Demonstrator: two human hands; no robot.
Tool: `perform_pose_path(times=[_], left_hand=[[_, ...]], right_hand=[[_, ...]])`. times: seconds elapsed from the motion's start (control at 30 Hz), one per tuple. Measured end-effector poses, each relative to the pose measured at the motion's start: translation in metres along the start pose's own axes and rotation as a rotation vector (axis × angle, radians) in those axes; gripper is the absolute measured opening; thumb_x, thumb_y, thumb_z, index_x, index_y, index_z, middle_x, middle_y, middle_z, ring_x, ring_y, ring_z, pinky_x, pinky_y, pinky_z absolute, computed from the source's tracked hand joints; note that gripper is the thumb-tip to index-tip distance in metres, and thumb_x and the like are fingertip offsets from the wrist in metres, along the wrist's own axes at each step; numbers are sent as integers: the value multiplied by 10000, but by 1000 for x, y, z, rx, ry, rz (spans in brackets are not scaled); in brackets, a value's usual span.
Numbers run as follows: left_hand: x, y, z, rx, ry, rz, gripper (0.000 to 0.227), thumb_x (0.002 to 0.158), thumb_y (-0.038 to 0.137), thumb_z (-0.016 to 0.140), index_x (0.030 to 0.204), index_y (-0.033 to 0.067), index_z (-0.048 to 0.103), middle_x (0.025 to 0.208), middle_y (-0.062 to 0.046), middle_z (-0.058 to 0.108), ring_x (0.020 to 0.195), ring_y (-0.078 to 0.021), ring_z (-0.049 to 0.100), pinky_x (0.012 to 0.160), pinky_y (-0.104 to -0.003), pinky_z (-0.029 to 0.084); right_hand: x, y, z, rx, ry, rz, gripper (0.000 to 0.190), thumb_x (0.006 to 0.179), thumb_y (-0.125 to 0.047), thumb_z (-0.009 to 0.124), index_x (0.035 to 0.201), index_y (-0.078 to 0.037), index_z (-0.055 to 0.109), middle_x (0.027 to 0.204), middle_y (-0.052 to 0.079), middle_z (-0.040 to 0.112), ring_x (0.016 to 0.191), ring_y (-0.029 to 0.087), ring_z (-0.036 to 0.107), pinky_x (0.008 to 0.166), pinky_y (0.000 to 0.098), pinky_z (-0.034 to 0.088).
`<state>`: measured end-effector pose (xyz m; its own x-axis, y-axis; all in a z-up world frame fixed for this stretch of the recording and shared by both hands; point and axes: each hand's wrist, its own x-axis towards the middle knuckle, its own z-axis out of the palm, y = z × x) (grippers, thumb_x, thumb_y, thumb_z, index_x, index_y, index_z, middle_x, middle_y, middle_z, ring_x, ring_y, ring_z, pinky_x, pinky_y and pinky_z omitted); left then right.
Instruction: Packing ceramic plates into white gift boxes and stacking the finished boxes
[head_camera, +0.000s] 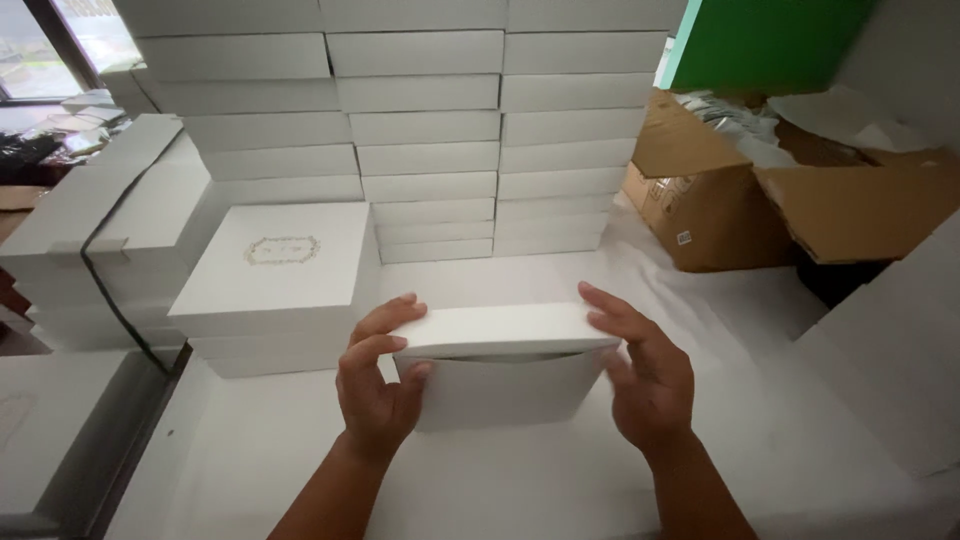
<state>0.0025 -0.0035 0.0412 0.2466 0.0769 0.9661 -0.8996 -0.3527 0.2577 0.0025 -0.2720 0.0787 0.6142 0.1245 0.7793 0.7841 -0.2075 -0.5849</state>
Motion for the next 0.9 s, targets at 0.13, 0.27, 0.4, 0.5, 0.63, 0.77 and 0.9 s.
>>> perform_pose_path(times=[0.13, 0.27, 0.4, 0.5, 0.63, 0.77, 0.9], left_hand=[[0, 1, 0, 26, 4, 24, 278, 1065, 335, 570, 1206, 118, 467, 1244, -166, 647, 1205, -350, 655, 1084, -500, 578], [2, 1, -1, 82, -17, 67, 298, 1066, 378, 556, 1179, 105, 518, 1216, -175, 633, 1166, -338, 663, 1030, -486, 618], [-1, -1, -3, 41, -27, 60, 260, 1070, 341, 562, 1179, 109, 517, 1244, -201, 634, 1204, -366, 657, 1042, -500, 609], [0, -1, -2, 27, -23, 76, 282, 1071, 362, 562, 1202, 115, 524, 1260, -211, 638, 1200, -367, 668, 1052, -507, 594], [-2, -3, -1, 31, -14, 90, 245, 1077, 330, 548, 1169, 107, 505, 1223, -201, 650, 1158, -353, 677, 1009, -486, 617], [1, 1, -2, -12, -11, 62, 240, 1092, 353, 524, 1165, 127, 485, 1230, -207, 653, 1170, -341, 674, 1004, -473, 607], [-1, 1, -3, -58, -10, 8, 279, 1074, 397, 546, 1163, 140, 485, 1259, -210, 653, 1211, -354, 661, 1077, -508, 547]], right_hand=[[5, 2, -1, -93, -88, -217, 353, 948, -222, 703, 1243, -96, 553, 1403, 220, 622, 1400, 412, 595, 1200, 512, 490], [10, -10, -2, -364, -88, -293, 257, 913, -209, 748, 1114, -137, 603, 1305, 115, 697, 1420, 438, 541, 1159, 502, 435], [12, -20, 0, -451, -131, -344, 191, 935, -165, 722, 1110, -151, 648, 1296, 45, 712, 1378, 399, 579, 1156, 521, 384], [14, -27, 2, -496, -180, -364, 171, 908, -138, 713, 1074, -137, 669, 1291, 27, 712, 1365, 385, 582, 1199, 561, 327], [19, -45, 14, -504, -200, -362, 90, 943, -126, 698, 1030, -145, 688, 1220, 8, 745, 1295, 340, 628, 1148, 497, 344], [26, -61, 32, -542, -200, -420, 69, 984, -83, 646, 1011, -137, 681, 1156, -2, 763, 1240, 300, 665, 1115, 450, 343], [31, -67, 46, -588, -245, -415, 56, 983, -133, 651, 1011, -163, 690, 1163, -40, 757, 1236, 254, 659, 1116, 458, 330]])
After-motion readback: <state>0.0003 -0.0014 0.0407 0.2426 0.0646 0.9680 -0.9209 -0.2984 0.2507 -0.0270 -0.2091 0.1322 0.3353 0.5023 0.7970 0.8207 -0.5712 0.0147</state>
